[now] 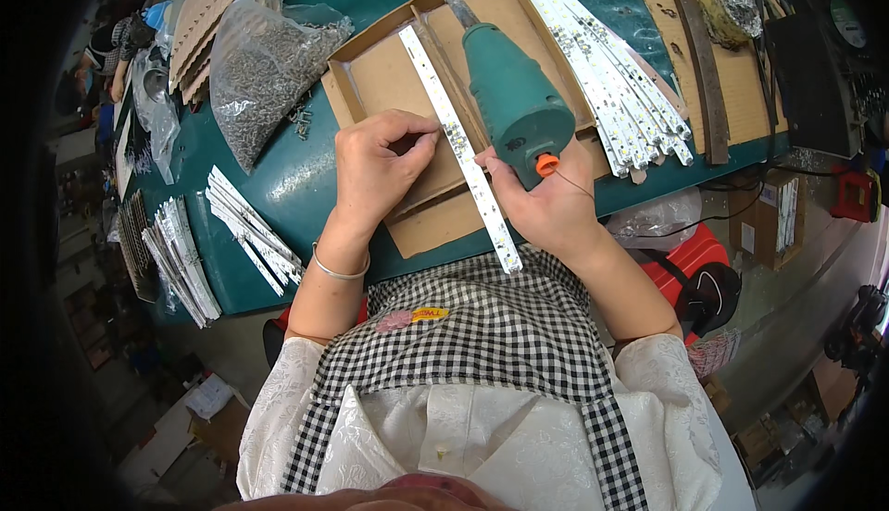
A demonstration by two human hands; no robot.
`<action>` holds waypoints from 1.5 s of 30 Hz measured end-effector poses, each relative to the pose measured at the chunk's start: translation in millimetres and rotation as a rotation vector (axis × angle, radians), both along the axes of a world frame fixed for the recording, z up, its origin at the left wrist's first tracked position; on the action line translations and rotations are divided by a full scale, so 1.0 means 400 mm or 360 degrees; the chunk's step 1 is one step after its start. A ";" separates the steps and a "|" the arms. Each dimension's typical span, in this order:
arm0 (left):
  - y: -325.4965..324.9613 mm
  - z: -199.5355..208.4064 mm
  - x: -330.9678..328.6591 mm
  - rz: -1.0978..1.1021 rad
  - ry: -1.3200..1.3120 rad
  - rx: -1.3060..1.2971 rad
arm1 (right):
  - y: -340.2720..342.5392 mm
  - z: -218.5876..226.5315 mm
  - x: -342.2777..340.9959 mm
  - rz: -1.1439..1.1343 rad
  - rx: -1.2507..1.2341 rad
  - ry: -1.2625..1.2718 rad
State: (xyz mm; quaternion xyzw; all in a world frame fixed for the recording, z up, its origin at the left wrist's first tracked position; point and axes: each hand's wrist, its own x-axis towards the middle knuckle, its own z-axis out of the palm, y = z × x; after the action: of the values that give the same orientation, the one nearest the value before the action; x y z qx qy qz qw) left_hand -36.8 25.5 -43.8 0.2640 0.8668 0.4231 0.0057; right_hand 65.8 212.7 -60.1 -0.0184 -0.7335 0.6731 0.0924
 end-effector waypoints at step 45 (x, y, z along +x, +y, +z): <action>-0.024 0.020 0.000 -0.0117 0.0227 -0.0368 | -0.010 -0.017 -0.007 -0.0146 0.0006 -0.0051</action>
State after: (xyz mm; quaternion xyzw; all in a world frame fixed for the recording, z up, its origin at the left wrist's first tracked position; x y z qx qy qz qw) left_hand -36.6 15.8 -35.8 0.3226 0.8977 0.2999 -0.0100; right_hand 62.9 208.9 -66.9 -0.0625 -0.7345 0.6664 0.1115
